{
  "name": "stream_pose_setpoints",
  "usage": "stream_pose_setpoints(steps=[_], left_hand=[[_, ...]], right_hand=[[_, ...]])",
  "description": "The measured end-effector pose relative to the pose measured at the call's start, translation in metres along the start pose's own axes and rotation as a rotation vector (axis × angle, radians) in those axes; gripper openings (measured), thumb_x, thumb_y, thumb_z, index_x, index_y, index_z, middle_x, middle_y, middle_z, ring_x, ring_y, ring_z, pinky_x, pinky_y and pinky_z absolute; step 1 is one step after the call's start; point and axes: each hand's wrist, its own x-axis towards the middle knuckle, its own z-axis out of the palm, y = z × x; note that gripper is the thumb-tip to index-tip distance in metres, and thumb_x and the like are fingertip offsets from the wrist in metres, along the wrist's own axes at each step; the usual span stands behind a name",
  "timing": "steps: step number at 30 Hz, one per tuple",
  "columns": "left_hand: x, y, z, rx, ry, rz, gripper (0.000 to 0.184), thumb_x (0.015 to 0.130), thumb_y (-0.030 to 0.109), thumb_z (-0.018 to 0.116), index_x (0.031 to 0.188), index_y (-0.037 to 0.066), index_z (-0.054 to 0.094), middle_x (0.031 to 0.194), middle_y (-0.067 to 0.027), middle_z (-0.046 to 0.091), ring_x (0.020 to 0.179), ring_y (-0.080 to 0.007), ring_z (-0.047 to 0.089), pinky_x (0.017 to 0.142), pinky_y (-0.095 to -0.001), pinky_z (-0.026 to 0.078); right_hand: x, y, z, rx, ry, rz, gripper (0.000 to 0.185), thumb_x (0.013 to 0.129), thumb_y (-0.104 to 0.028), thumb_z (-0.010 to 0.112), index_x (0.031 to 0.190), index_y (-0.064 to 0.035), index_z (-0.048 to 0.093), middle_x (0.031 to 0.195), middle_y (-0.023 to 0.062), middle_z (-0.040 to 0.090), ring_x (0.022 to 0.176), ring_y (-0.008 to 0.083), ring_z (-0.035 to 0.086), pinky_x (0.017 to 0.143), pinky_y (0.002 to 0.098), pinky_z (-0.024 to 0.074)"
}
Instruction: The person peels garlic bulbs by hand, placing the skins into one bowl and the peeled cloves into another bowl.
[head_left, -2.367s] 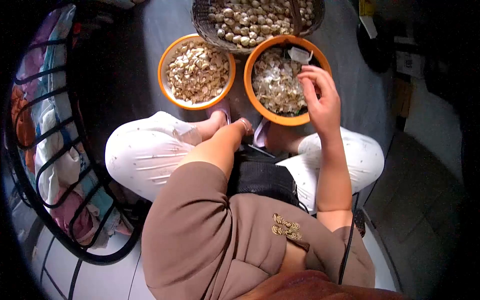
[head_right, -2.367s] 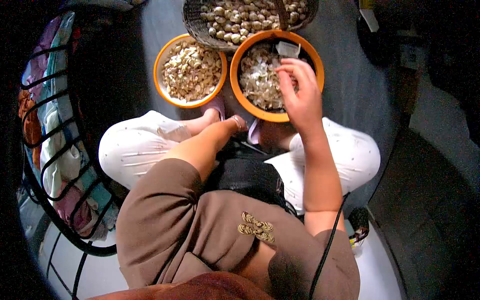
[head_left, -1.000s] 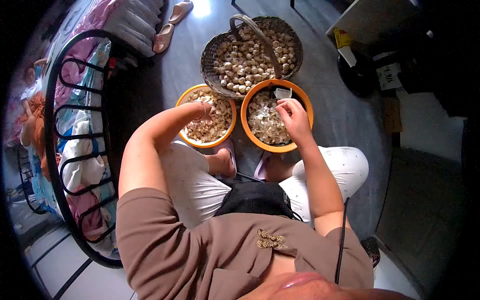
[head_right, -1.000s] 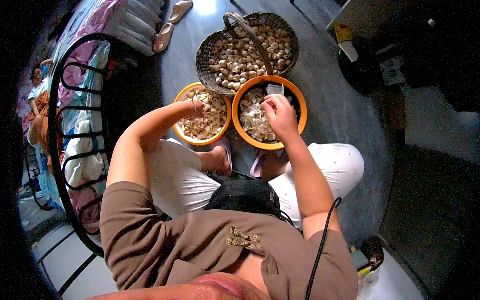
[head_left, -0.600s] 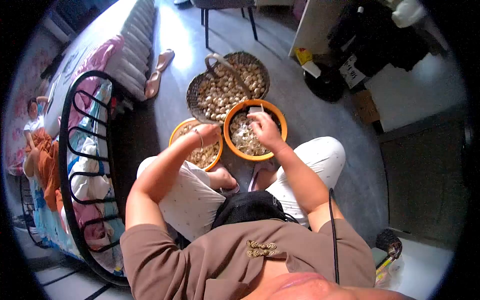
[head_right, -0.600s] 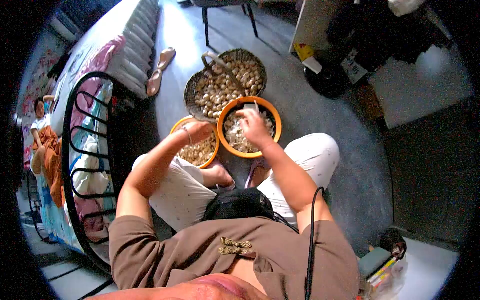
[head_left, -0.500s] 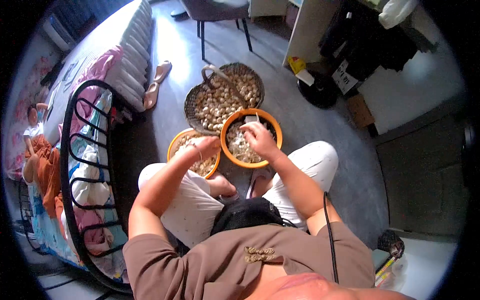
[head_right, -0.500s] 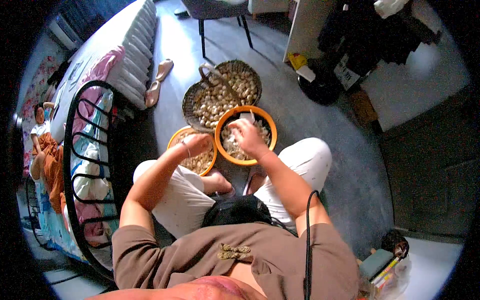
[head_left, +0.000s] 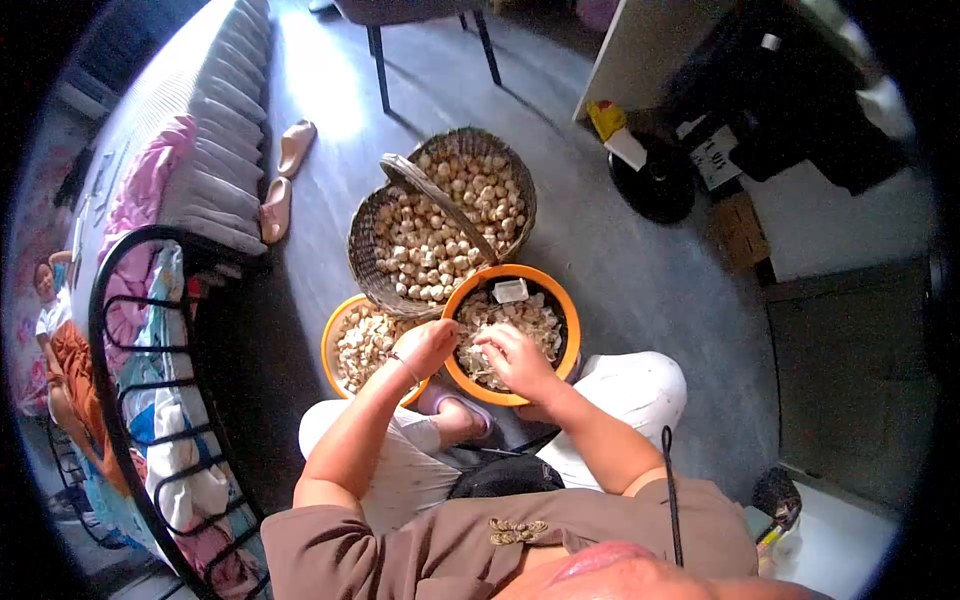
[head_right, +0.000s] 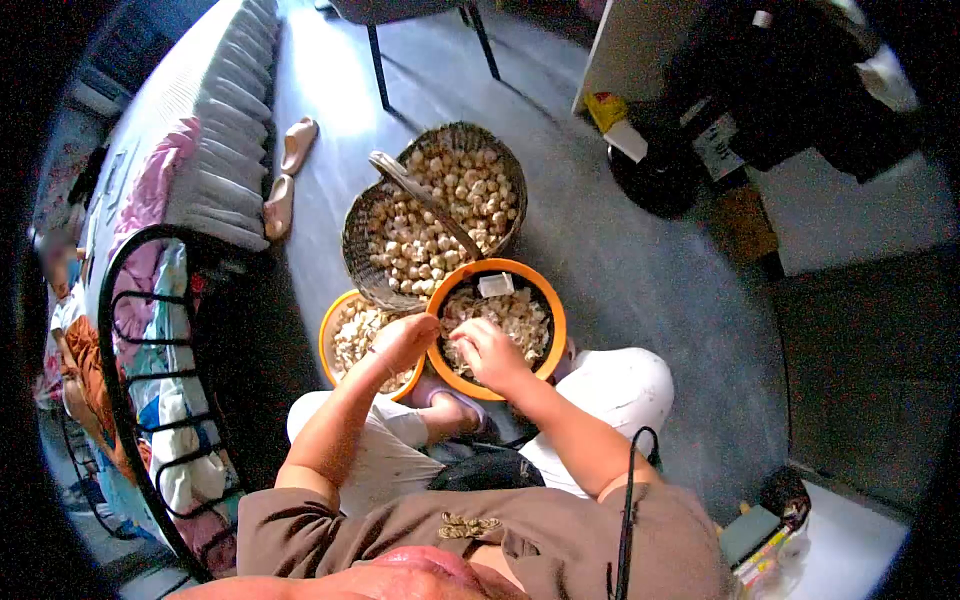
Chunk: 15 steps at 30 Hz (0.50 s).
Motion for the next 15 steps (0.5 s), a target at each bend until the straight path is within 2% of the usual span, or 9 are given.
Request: stream_pose_setpoints(steps=[1, 2, 4, 7, 9, 11, 13, 15], left_hand=[[0.009, -0.001, -0.001, -0.061, 0.079, 0.057, 0.016, 0.083, 0.013, 0.051, 0.097, 0.008, 0.057, 0.086, -0.0159, 0.061, 0.079, -0.0337, 0.06, 0.067, -0.0383, 0.048], [0.014, -0.004, 0.001, -0.084, 0.057, 0.03, 0.016, 0.083, 0.013, 0.051, 0.097, 0.008, 0.057, 0.086, -0.0159, 0.061, 0.079, -0.0337, 0.06, 0.067, -0.0383, 0.048], [0.028, -0.009, -0.001, -0.115, 0.212, 0.052, 0.016, 0.081, 0.012, 0.054, 0.097, 0.007, 0.055, 0.084, -0.0147, 0.061, 0.078, -0.0333, 0.059, 0.066, -0.0401, 0.048], [0.037, -0.006, 0.0, -0.213, 0.264, -0.022, 0.023, 0.08, 0.011, 0.057, 0.103, 0.009, 0.057, 0.085, -0.014, 0.062, 0.075, -0.0301, 0.06, 0.065, -0.0361, 0.049], [0.046, -0.006, 0.009, -0.259, 0.288, -0.011, 0.025, 0.08, 0.011, 0.057, 0.105, 0.009, 0.056, 0.083, -0.0136, 0.062, 0.073, -0.03, 0.06, 0.064, -0.0357, 0.049], [0.052, 0.005, 0.002, -0.34, 0.178, -0.072, 0.024, 0.081, 0.011, 0.056, 0.105, 0.009, 0.056, 0.084, -0.014, 0.062, 0.076, -0.0306, 0.06, 0.065, -0.0358, 0.049], [0.058, 0.012, 0.004, -0.346, 0.25, -0.078, 0.026, 0.081, 0.011, 0.055, 0.106, 0.008, 0.055, 0.084, -0.0143, 0.061, 0.077, -0.0318, 0.06, 0.067, -0.0367, 0.048], [0.061, 0.021, -0.004, -0.363, 0.256, -0.13, 0.028, 0.08, 0.01, 0.055, 0.107, 0.007, 0.055, 0.086, -0.0144, 0.061, 0.077, -0.0316, 0.059, 0.068, -0.0368, 0.048]], right_hand=[[0.002, 0.007, 0.006, -0.039, -0.012, 0.053, 0.013, 0.084, -0.011, 0.05, 0.091, -0.0035, 0.058, 0.091, 0.0135, 0.057, 0.086, 0.0298, 0.057, 0.075, 0.0364, 0.046], [0.005, 0.011, 0.011, -0.015, -0.038, 0.079, 0.013, 0.084, -0.011, 0.05, 0.091, -0.0037, 0.058, 0.091, 0.0136, 0.056, 0.085, 0.03, 0.057, 0.074, 0.0364, 0.0462], [0.02, 0.017, 0.017, 0.068, -0.083, 0.124, 0.013, 0.084, -0.011, 0.051, 0.091, -0.0034, 0.058, 0.092, 0.0137, 0.056, 0.086, 0.031, 0.056, 0.074, 0.0367, 0.0462], [0.033, 0.032, 0.021, 0.068, -0.152, 0.199, 0.013, 0.083, -0.01, 0.05, 0.091, -0.0032, 0.057, 0.091, 0.0142, 0.055, 0.085, 0.0333, 0.055, 0.073, 0.0386, 0.0458], [0.037, 0.048, 0.024, 0.019, -0.209, 0.257, 0.012, 0.083, -0.011, 0.05, 0.091, -0.0034, 0.056, 0.092, 0.0149, 0.055, 0.086, 0.0344, 0.055, 0.073, 0.0396, 0.0456], [0.042, 0.054, 0.025, -0.029, -0.272, 0.299, 0.012, 0.083, -0.011, 0.05, 0.091, -0.0036, 0.056, 0.093, 0.0156, 0.055, 0.086, 0.0355, 0.054, 0.073, 0.0406, 0.0455], [0.044, 0.055, 0.028, -0.033, -0.242, 0.372, 0.014, 0.079, -0.006, 0.052, 0.092, -0.0005, 0.056, 0.093, 0.0174, 0.055, 0.089, 0.0348, 0.054, 0.077, 0.0394, 0.0443], [0.039, 0.06, 0.031, -0.06, -0.279, 0.378, 0.017, 0.079, -0.006, 0.053, 0.095, -0.0015, 0.056, 0.095, 0.0179, 0.056, 0.091, 0.0357, 0.054, 0.078, 0.04, 0.0443]])
